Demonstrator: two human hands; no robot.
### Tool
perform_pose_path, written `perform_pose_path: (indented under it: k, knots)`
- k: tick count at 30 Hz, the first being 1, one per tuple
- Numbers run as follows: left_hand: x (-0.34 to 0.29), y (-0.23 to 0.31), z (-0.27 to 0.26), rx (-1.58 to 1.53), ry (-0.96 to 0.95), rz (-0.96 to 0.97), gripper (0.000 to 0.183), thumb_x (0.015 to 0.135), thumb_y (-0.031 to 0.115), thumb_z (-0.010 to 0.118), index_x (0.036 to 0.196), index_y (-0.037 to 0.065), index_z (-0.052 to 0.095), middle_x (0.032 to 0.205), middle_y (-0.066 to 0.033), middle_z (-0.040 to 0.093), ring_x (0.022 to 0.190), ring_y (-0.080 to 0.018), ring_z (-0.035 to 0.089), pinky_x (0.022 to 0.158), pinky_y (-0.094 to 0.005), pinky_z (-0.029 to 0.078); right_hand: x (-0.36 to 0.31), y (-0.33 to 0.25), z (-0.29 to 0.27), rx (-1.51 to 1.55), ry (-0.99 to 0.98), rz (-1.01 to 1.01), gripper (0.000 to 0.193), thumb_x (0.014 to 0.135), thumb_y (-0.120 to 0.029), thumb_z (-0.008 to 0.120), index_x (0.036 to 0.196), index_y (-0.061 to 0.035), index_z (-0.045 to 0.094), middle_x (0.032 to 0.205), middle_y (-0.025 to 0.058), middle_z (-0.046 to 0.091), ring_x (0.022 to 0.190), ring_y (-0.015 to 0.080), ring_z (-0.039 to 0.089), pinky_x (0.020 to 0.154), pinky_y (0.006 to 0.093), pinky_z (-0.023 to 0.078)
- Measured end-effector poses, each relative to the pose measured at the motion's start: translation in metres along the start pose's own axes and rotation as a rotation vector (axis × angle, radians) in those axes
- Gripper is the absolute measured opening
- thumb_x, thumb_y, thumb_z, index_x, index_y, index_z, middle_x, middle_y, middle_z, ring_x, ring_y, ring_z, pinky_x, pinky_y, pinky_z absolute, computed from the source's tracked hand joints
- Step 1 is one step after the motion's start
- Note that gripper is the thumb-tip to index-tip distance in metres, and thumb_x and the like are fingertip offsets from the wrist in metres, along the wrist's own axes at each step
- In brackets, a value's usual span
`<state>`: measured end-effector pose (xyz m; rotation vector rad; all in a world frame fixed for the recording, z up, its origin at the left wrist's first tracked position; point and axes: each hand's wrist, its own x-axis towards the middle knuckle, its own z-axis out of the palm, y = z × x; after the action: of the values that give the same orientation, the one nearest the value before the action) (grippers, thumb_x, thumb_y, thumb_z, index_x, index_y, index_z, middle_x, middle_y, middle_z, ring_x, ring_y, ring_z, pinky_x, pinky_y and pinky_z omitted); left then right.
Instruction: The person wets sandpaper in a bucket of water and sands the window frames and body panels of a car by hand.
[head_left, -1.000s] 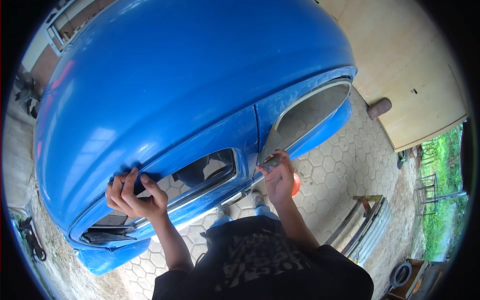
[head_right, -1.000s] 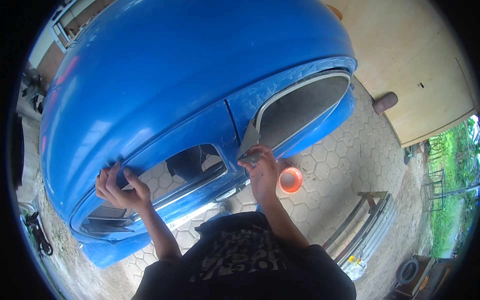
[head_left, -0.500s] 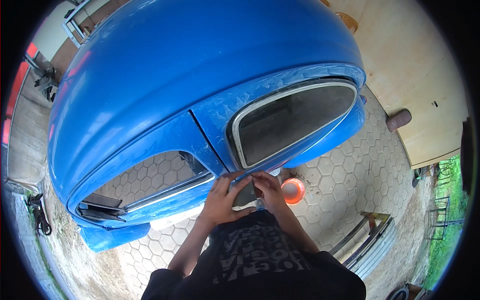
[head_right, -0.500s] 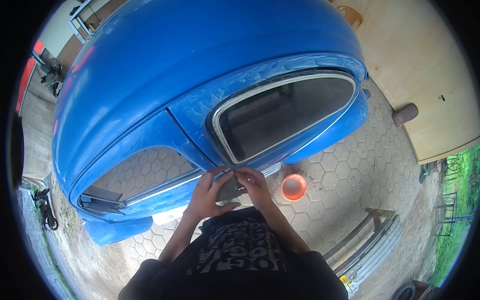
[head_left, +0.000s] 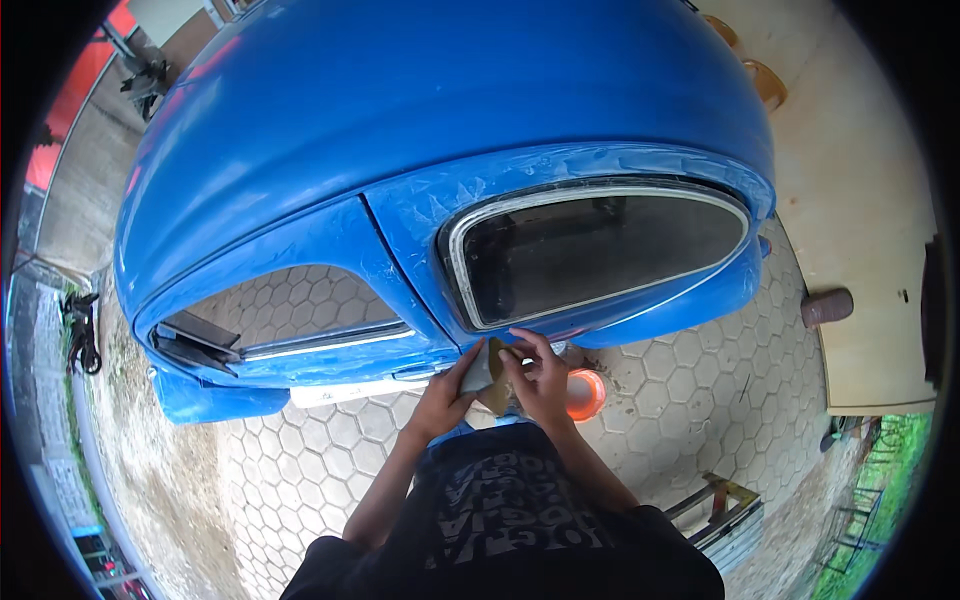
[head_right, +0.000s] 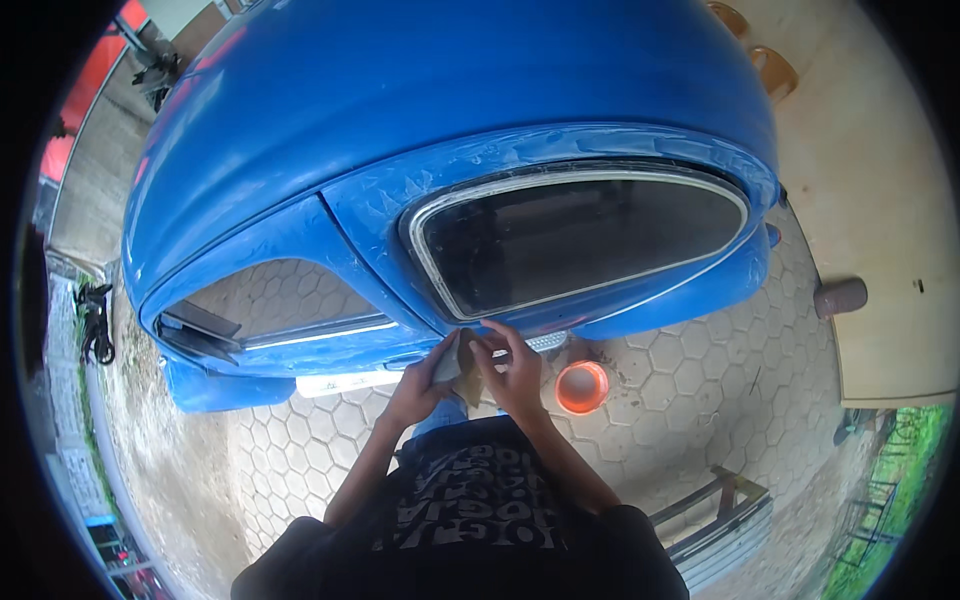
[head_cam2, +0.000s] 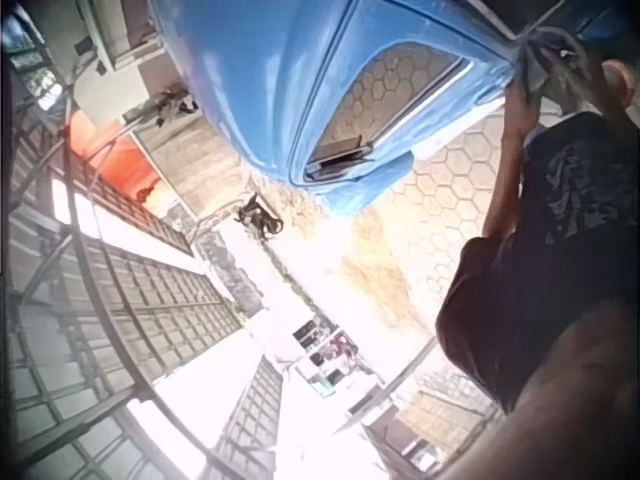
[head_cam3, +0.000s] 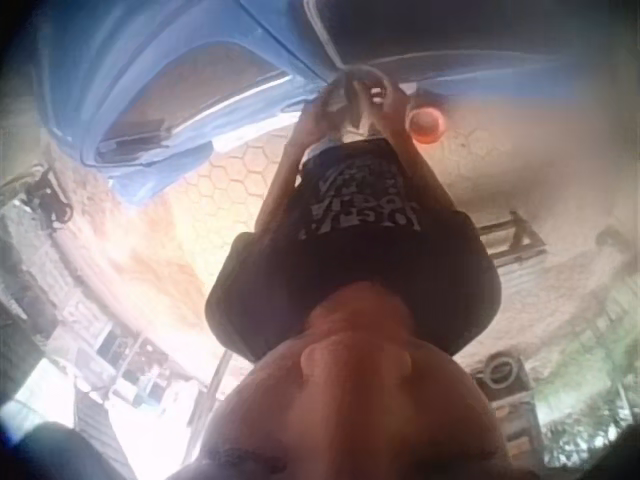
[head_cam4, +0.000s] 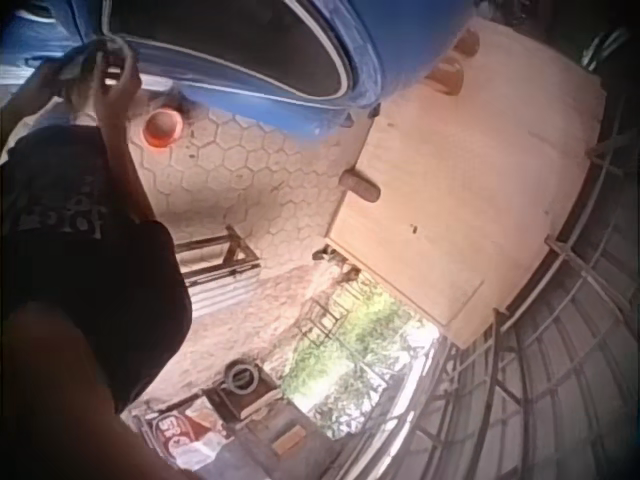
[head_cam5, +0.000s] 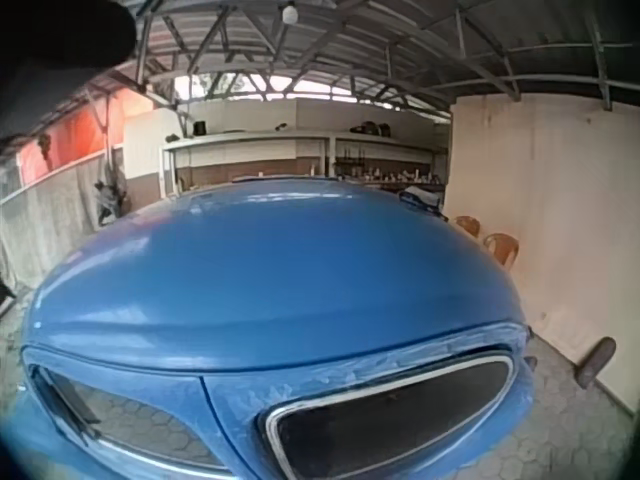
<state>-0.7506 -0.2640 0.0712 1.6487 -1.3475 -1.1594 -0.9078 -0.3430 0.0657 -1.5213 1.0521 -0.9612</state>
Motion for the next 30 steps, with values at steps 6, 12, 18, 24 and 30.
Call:
perform_pose_path:
  k: [6,12,18,24,30]
  knots:
    - [-0.014,0.000,0.004,-0.655,0.221,-0.309,0.050,0.100,0.036,0.035,0.135,0.001,0.038,0.115,-0.0072,0.054,0.104,-0.0128,0.051,0.092,-0.0285,0.040,-0.009,0.004,0.032,0.053,-0.150,-0.143,0.027,0.086,-0.007,0.061,0.111,0.0023,0.058,0.108,0.0157,0.060,0.095,0.0197,0.063,0.075,0.0264,0.050]
    - [-0.029,-0.011,0.004,-0.594,0.276,-0.156,0.069,0.098,0.049,0.024,0.146,0.001,0.009,0.147,-0.0140,0.024,0.137,-0.0239,0.021,0.110,-0.0335,0.020,-0.024,-0.013,0.066,-0.009,-0.365,-0.374,0.047,0.087,-0.007,0.051,0.133,0.0023,0.043,0.130,0.0221,0.044,0.117,0.0344,0.050,0.092,0.0373,0.043]
    - [-0.046,-0.034,-0.026,-0.722,0.030,-0.234,0.102,0.079,0.079,0.001,0.147,0.003,0.003,0.151,-0.0146,0.015,0.137,-0.0297,0.021,0.111,-0.0424,0.019,-0.017,-0.022,0.081,0.004,-0.493,-0.362,0.052,0.083,-0.009,0.060,0.132,0.0010,0.045,0.131,0.0181,0.046,0.120,0.0287,0.049,0.098,0.0349,0.040]
    - [-0.051,-0.008,-0.075,-0.571,-0.002,-0.021,0.089,0.086,0.072,0.008,0.148,0.009,0.006,0.152,-0.0135,0.010,0.139,-0.0281,0.014,0.111,-0.0427,0.015,-0.010,-0.030,0.097,0.214,-0.213,-0.023,0.028,0.088,-0.011,0.051,0.113,0.0012,0.054,0.106,0.0126,0.059,0.100,0.0208,0.057,0.090,0.0306,0.040]
    - [-0.043,-0.022,-0.101,-0.671,0.231,0.129,0.039,0.090,0.004,0.056,0.127,0.002,0.048,0.104,-0.0016,0.053,0.091,-0.0111,0.054,0.083,-0.0263,0.045,0.015,-0.092,0.117,0.257,-0.272,-0.042,0.022,0.086,-0.013,0.059,0.103,0.0003,0.057,0.092,0.0077,0.063,0.086,0.0092,0.056,0.078,0.0252,0.043]
